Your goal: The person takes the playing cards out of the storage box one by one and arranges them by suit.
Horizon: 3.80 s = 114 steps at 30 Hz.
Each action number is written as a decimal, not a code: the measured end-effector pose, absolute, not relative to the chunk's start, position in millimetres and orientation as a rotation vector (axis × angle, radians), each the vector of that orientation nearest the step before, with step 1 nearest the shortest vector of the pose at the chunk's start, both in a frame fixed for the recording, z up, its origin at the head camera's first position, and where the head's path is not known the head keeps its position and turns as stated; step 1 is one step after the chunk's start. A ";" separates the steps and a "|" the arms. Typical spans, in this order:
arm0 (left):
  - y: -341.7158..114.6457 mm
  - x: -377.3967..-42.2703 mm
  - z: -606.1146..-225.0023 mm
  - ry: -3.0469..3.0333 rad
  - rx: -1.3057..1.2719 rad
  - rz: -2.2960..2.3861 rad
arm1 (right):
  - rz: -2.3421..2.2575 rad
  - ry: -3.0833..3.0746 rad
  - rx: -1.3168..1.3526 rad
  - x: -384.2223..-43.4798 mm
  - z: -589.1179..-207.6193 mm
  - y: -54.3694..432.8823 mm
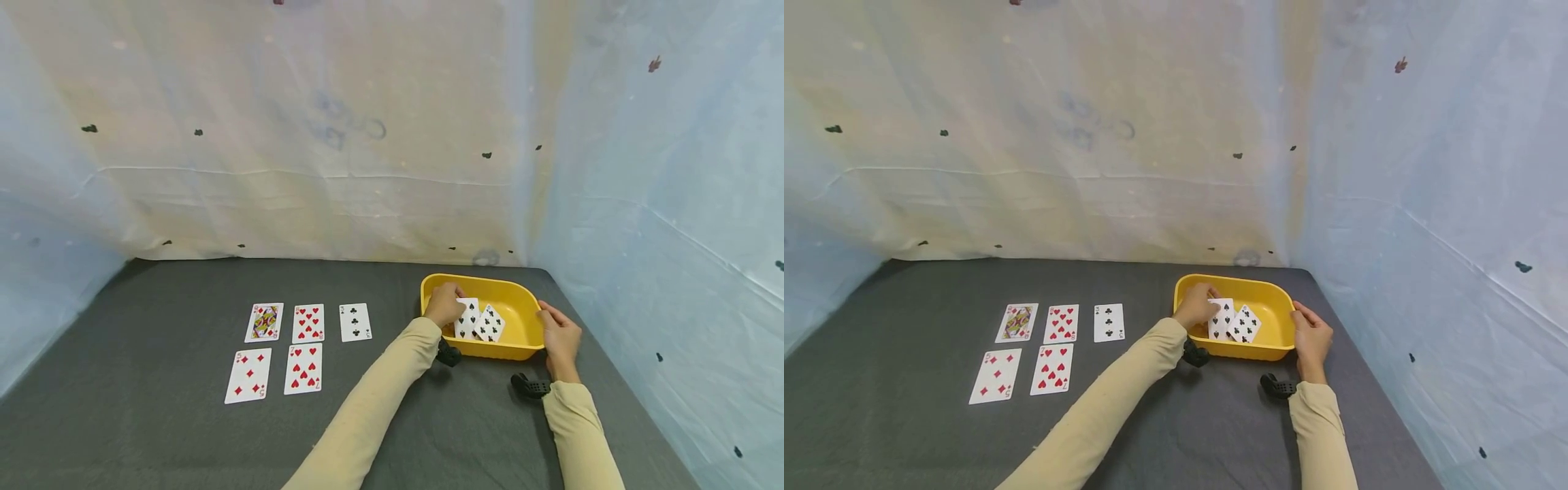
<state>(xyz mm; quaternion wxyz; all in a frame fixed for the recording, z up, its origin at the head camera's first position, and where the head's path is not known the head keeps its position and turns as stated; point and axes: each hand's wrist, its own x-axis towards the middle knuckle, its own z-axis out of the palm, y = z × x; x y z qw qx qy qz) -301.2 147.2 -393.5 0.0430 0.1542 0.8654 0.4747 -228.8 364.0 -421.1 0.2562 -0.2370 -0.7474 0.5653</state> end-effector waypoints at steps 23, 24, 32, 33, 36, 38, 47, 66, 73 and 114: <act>142.3 -306.6 -386.2 2.474 0.399 1.703 | 1.376 -2.092 -0.679 -233.1 -415.9 367.7; 142.1 -306.5 -385.7 2.458 0.399 1.720 | 1.377 -2.092 -0.672 -232.8 -415.8 368.4; 138.0 -305.5 -380.6 2.399 0.396 1.833 | 1.372 -2.131 -0.667 -232.8 -414.0 376.6; 137.5 -305.7 -380.2 2.394 0.392 1.843 | 1.371 -2.139 -0.669 -233.1 -413.7 377.6; 135.8 -305.9 -378.6 2.351 0.385 1.894 | 1.366 -2.164 -0.664 -233.9 -412.8 379.1; 133.5 -305.8 -376.8 2.317 0.392 1.932 | 1.359 -2.177 -0.652 -234.6 -412.3 379.5; 116.0 -305.8 -364.0 2.208 0.433 2.023 | 1.334 -2.196 -0.621 -233.4 -413.8 381.3; 35.0 -320.2 -339.1 1.967 0.360 2.229 | 1.292 -2.231 -0.542 -237.2 -415.7 380.6; 13.6 -322.7 -347.5 1.986 0.346 2.196 | 1.300 -2.235 -0.560 -236.4 -412.7 381.5; 5.7 -325.0 -420.5 2.385 0.212 1.782 | 1.335 -2.160 -0.562 -237.4 -416.5 382.9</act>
